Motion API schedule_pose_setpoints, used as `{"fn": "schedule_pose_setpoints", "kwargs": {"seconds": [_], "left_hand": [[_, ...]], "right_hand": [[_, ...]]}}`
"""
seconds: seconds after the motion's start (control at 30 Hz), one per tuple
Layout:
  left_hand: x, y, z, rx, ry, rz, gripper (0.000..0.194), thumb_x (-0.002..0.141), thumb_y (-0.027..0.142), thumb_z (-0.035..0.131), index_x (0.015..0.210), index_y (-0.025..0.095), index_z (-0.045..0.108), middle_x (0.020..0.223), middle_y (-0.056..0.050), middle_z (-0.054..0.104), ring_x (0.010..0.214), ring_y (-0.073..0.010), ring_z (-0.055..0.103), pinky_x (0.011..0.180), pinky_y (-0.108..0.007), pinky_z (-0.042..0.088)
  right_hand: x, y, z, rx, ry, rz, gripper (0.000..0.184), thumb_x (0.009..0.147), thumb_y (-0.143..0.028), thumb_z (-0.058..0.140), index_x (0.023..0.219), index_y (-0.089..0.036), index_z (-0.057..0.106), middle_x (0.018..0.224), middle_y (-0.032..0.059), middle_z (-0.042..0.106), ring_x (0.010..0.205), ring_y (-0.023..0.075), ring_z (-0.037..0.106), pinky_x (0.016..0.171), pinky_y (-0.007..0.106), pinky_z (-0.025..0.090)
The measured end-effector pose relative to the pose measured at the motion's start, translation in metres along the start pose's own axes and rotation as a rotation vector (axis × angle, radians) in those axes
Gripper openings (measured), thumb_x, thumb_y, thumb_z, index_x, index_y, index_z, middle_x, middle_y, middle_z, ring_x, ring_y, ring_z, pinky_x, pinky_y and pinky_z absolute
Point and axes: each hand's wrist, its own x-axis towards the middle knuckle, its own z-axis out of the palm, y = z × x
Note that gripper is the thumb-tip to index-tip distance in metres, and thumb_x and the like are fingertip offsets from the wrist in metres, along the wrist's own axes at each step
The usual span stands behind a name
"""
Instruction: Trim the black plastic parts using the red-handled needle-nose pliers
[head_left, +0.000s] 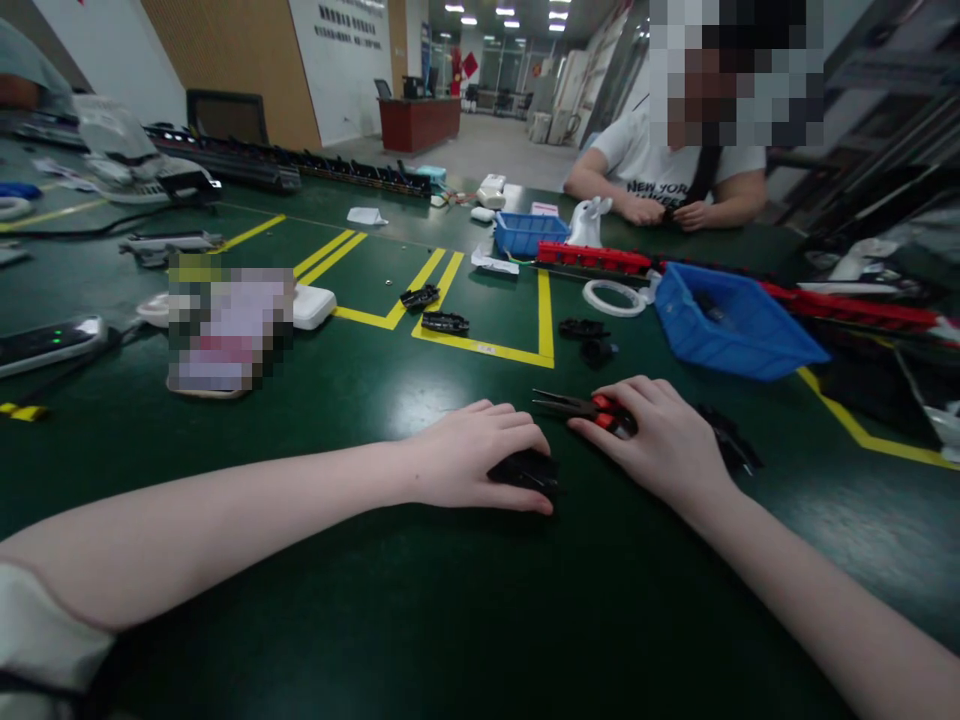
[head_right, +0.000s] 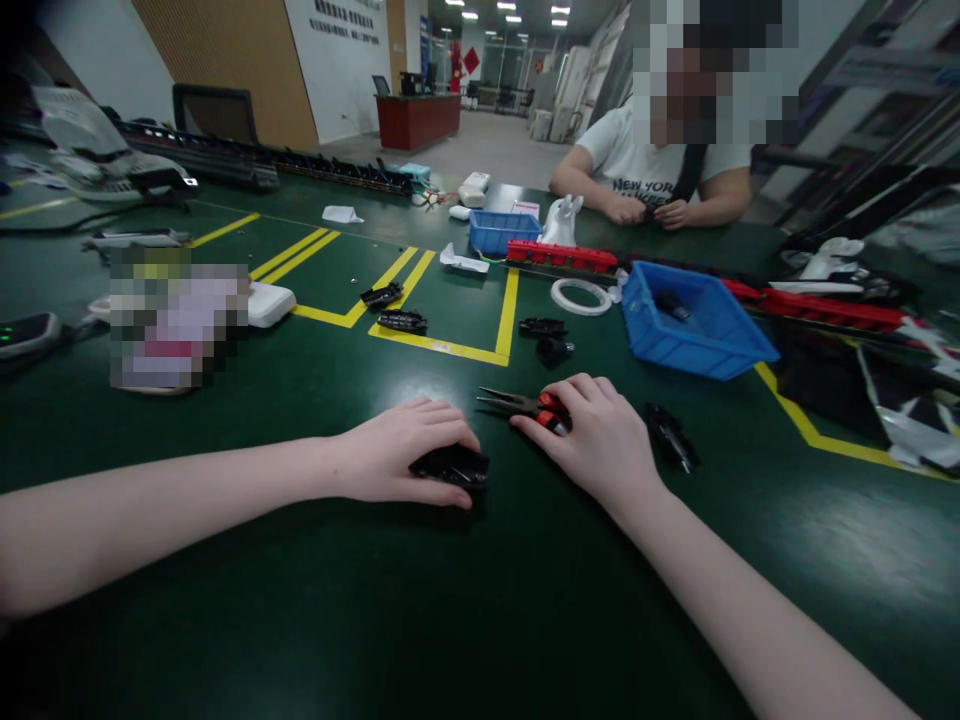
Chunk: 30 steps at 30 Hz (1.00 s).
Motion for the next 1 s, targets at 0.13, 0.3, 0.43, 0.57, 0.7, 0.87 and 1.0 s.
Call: {"fn": "schedule_pose_setpoints", "kwargs": {"seconds": [0.13, 0.3, 0.43, 0.57, 0.7, 0.87, 1.0], "left_hand": [[0.000, 0.000, -0.005, -0.213, 0.007, -0.100, 0.039, 0.091, 0.049, 0.063, 0.113, 0.017, 0.060, 0.102, -0.005, 0.069, 0.087, -0.0184, 0.063, 0.072, -0.028, 0.044], [-0.001, -0.005, -0.006, -0.397, 0.006, -0.138, 0.036, 0.092, 0.047, 0.061, 0.113, 0.017, 0.060, 0.097, -0.003, 0.069, 0.082, -0.0150, 0.064, 0.070, -0.025, 0.045], [-0.001, -0.007, -0.006, -0.389, -0.040, -0.137, 0.037, 0.093, 0.048, 0.060, 0.112, 0.017, 0.061, 0.094, -0.002, 0.069, 0.079, -0.0140, 0.063, 0.066, -0.024, 0.043], [0.000, -0.005, -0.005, -0.232, -0.056, -0.097, 0.040, 0.091, 0.051, 0.062, 0.113, 0.018, 0.061, 0.096, -0.003, 0.070, 0.078, -0.0153, 0.063, 0.064, -0.024, 0.041], [-0.001, -0.003, -0.005, -0.222, -0.061, -0.111, 0.042, 0.090, 0.051, 0.062, 0.116, 0.019, 0.058, 0.098, -0.004, 0.070, 0.082, -0.0168, 0.064, 0.066, -0.026, 0.043], [-0.003, 0.004, -0.005, -0.231, -0.091, -0.137, 0.036, 0.088, 0.042, 0.064, 0.116, 0.020, 0.058, 0.097, -0.002, 0.070, 0.080, -0.0169, 0.065, 0.068, -0.027, 0.045], [-0.003, 0.007, -0.007, -0.193, -0.126, -0.175, 0.032, 0.087, 0.030, 0.062, 0.117, 0.020, 0.059, 0.100, -0.001, 0.071, 0.080, -0.0169, 0.065, 0.076, -0.030, 0.046]], "right_hand": [[0.000, -0.001, -0.004, 0.013, -0.019, -0.011, 0.040, 0.088, -0.057, 0.055, 0.099, -0.019, 0.064, 0.099, 0.0116, 0.065, 0.090, 0.0292, 0.058, 0.071, 0.043, 0.049], [-0.008, 0.010, -0.007, 0.065, -0.073, -0.042, 0.044, 0.088, -0.055, 0.056, 0.115, -0.020, 0.060, 0.112, 0.0123, 0.064, 0.103, 0.0306, 0.059, 0.082, 0.046, 0.051], [-0.015, 0.021, -0.006, 0.066, -0.118, -0.026, 0.056, 0.089, -0.057, 0.053, 0.130, -0.018, 0.054, 0.124, 0.0157, 0.059, 0.111, 0.0331, 0.057, 0.090, 0.050, 0.049], [-0.016, 0.023, -0.005, 0.019, -0.140, -0.023, 0.057, 0.091, -0.058, 0.048, 0.131, -0.017, 0.054, 0.121, 0.0165, 0.058, 0.105, 0.0322, 0.059, 0.083, 0.048, 0.051], [-0.028, 0.014, -0.014, -0.053, -0.091, -0.057, 0.051, 0.091, -0.059, 0.048, 0.118, -0.017, 0.061, 0.106, 0.0149, 0.063, 0.091, 0.0307, 0.062, 0.073, 0.046, 0.052], [-0.057, -0.003, -0.036, -0.061, -0.028, -0.048, 0.043, 0.089, -0.052, 0.056, 0.113, -0.017, 0.062, 0.104, 0.0157, 0.065, 0.091, 0.0323, 0.064, 0.071, 0.047, 0.054], [-0.069, -0.018, -0.057, 0.139, 0.005, 0.071, 0.032, 0.089, -0.046, 0.061, 0.112, -0.023, 0.061, 0.105, 0.0106, 0.066, 0.088, 0.0270, 0.068, 0.069, 0.041, 0.057]]}}
